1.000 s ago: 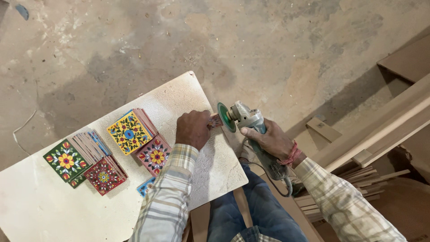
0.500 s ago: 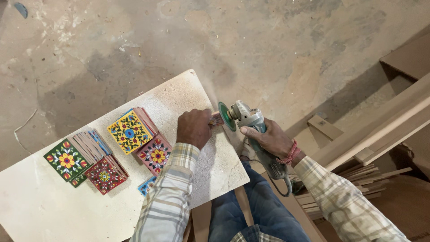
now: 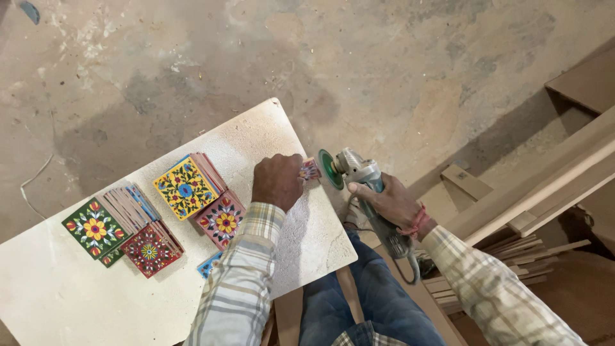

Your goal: The person picks up hand-painted square wooden boxes one at a time from a white table and sands their edges using an angle grinder, then stacks the sanded boxes back on the table. They occasionally turn a box over in their hands and reposition it before grinding the next edge.

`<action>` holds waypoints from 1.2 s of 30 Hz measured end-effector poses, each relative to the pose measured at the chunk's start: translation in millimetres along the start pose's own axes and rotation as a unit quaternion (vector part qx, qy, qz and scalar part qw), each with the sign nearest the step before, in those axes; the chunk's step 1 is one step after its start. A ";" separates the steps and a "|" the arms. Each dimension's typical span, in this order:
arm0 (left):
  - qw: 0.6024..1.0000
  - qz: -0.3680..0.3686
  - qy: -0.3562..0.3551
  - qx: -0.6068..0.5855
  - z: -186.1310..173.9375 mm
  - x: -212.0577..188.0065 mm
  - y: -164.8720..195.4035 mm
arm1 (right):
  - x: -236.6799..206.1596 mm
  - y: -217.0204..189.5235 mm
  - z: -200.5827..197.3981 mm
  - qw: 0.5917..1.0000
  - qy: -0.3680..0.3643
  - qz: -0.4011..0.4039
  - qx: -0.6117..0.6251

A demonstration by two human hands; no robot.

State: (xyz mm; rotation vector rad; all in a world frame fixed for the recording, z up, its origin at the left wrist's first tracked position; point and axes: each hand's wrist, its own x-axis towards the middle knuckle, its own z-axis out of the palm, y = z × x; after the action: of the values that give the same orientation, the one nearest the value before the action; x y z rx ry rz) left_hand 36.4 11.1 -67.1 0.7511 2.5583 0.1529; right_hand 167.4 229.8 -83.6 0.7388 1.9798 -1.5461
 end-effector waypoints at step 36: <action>0.999 -0.009 -0.035 -0.015 7.4 -1.2 -0.4 | 6.9 8.2 7.0 0.997 -0.012 0.047 -0.060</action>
State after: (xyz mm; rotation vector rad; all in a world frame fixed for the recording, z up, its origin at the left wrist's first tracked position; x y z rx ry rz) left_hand 40.5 9.9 -73.3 0.7092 2.4908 0.1562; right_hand 168.6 225.3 -95.5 0.7478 1.9719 -1.3636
